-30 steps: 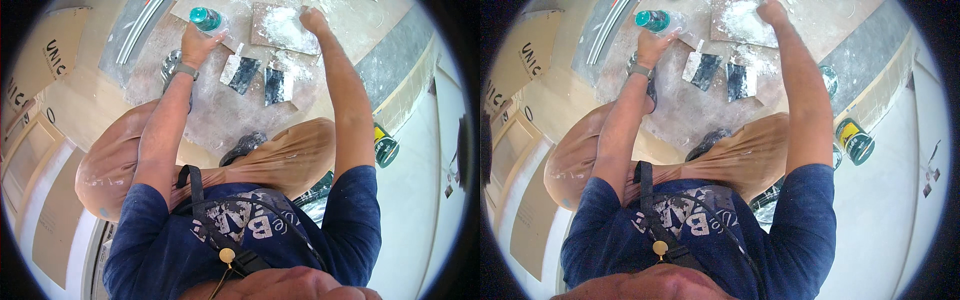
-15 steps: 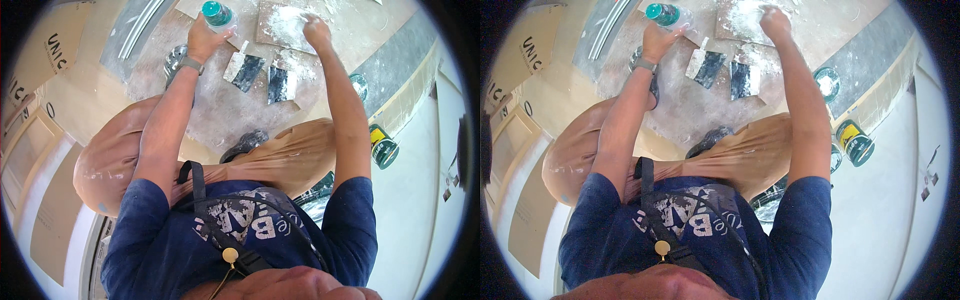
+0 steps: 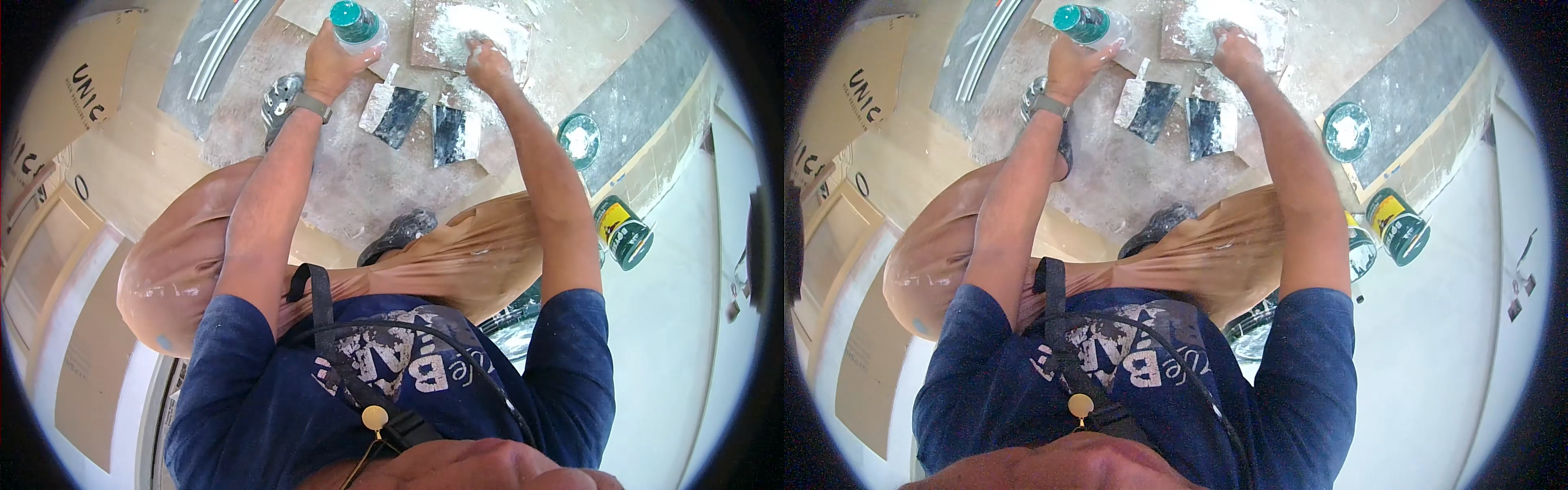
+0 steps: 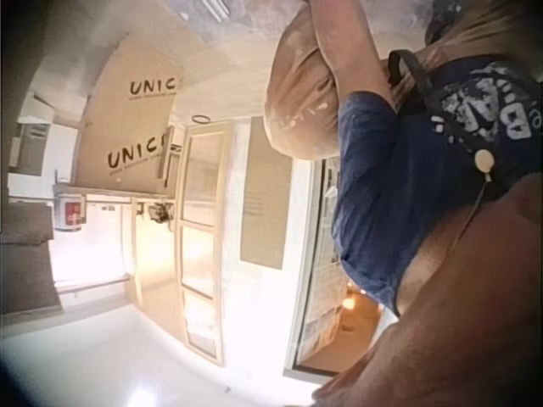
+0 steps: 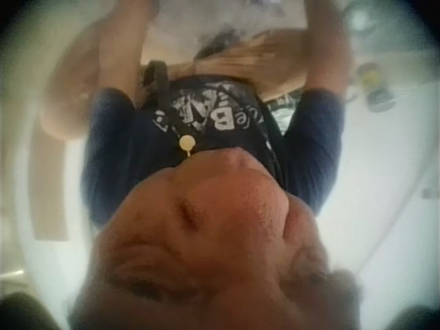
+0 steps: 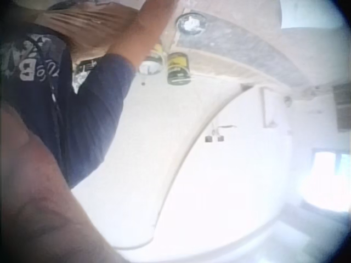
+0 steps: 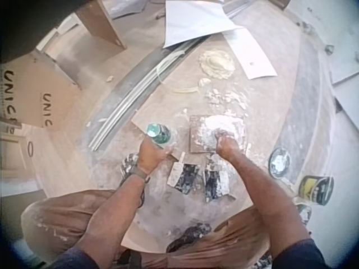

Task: The person mixes a white plaster-like substance on a flat surface using a trowel and a scraper. They then apply the mixture to a curved ceiling or wall section, smoothing it out with the trowel.

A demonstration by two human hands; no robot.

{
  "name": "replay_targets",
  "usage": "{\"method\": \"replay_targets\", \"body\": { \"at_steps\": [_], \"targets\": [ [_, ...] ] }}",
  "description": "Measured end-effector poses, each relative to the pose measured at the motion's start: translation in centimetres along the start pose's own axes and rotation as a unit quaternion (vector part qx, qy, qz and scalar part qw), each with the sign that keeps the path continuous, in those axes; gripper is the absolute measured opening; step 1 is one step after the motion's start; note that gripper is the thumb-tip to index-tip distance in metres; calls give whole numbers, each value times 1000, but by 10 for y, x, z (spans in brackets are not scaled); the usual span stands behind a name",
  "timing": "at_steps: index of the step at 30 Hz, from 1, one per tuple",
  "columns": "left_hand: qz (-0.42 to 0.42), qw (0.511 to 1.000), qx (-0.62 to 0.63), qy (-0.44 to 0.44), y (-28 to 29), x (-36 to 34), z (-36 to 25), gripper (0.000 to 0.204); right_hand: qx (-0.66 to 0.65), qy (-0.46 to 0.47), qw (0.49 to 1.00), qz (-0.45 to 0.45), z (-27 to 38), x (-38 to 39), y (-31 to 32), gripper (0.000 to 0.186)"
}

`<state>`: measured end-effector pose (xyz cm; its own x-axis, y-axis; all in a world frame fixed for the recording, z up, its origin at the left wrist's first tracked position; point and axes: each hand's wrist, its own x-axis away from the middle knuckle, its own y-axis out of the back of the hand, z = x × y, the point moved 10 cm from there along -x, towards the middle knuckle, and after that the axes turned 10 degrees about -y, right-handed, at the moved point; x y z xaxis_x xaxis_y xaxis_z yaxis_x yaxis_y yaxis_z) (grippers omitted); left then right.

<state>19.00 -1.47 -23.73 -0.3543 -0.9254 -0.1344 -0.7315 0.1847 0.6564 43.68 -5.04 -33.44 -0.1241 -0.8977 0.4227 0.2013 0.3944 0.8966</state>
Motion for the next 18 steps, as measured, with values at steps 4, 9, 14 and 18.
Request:
{"method": "replay_targets", "body": {
  "at_steps": [4, 9, 14, 18],
  "targets": [
    [-1, 1000, -19, 15, 2, 1, -2, 56, -31, -45, 998, 15, -2, -1, 13, 38],
    [-8, 999, 44, 14, -1, -1, -1, 55, 25, 3, 999, 34, 1, 1, 0, 36],
    [5, 999, -16, 34, -1, 1, 3, 55, 53, 27, 996, 71, 0, 11, 6, 37],
    [-2, 1000, 8, 16, -1, -2, 1, 55, 100, 48, 992, 61, -1, 4, -3, 37]
  ]
}}
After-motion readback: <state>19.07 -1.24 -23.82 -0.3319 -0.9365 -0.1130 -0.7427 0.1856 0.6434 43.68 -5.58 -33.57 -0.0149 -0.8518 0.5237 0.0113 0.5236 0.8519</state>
